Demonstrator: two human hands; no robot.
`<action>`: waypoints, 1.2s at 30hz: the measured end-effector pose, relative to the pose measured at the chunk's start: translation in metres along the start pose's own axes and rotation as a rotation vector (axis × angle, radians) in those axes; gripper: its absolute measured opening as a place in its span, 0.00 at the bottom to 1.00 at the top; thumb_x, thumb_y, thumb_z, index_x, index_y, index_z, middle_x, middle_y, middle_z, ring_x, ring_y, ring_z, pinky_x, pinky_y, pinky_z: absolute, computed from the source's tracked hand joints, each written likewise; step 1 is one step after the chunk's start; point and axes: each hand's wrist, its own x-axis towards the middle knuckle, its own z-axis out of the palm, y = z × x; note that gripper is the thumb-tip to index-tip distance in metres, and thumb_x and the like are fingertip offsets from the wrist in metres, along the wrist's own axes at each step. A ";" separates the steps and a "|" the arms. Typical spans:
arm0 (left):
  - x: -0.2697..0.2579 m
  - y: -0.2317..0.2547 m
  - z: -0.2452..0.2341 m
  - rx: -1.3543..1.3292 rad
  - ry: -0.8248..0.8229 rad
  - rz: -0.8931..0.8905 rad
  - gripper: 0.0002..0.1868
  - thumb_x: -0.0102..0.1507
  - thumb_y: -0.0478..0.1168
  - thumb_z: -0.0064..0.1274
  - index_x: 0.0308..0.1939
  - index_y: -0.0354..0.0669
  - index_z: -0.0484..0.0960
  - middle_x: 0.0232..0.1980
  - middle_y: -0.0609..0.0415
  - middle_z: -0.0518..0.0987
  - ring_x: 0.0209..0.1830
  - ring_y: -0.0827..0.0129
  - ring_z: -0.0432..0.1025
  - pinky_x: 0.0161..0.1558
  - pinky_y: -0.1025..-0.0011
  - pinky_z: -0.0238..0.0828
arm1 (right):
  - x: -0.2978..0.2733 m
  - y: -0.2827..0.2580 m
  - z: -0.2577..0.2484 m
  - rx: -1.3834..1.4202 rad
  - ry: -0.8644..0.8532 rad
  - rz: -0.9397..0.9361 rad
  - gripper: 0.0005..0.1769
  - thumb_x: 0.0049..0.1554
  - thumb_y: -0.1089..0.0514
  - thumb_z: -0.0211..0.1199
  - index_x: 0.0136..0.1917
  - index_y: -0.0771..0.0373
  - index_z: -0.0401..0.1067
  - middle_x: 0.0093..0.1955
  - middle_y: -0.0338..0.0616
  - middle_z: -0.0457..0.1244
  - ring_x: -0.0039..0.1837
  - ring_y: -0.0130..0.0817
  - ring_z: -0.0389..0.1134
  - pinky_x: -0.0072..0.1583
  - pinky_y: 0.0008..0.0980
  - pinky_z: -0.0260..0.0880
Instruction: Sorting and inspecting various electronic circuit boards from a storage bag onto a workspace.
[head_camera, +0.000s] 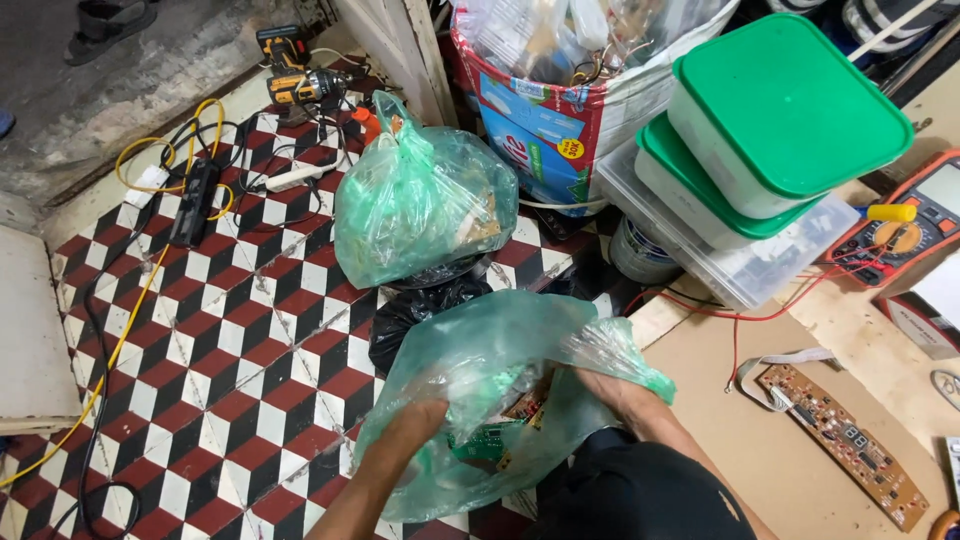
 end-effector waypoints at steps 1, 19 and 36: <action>-0.014 0.017 0.003 0.001 -0.001 0.003 0.33 0.70 0.63 0.35 0.65 0.51 0.84 0.66 0.55 0.87 0.64 0.57 0.79 0.70 0.62 0.71 | 0.000 0.008 -0.011 -0.001 0.003 -0.001 0.35 0.73 0.50 0.35 0.85 0.70 0.57 0.87 0.62 0.54 0.86 0.52 0.55 0.85 0.50 0.54; -0.172 0.177 -0.079 0.244 0.235 0.877 0.11 0.67 0.42 0.61 0.52 0.54 0.92 0.37 0.61 0.82 0.39 0.67 0.75 0.60 0.63 0.71 | -0.031 -0.205 0.115 -0.131 0.529 0.399 0.30 0.64 0.50 0.47 0.66 0.63 0.83 0.68 0.42 0.75 0.69 0.36 0.75 0.74 0.38 0.68; -0.239 0.187 -0.096 0.134 0.269 0.626 0.20 0.67 0.43 0.60 0.64 0.52 0.86 0.75 0.56 0.78 0.72 0.58 0.76 0.73 0.53 0.65 | -0.020 -0.089 0.082 -1.028 0.115 0.378 0.22 0.64 0.52 0.50 0.64 0.49 0.80 0.46 0.40 0.74 0.46 0.40 0.72 0.52 0.42 0.70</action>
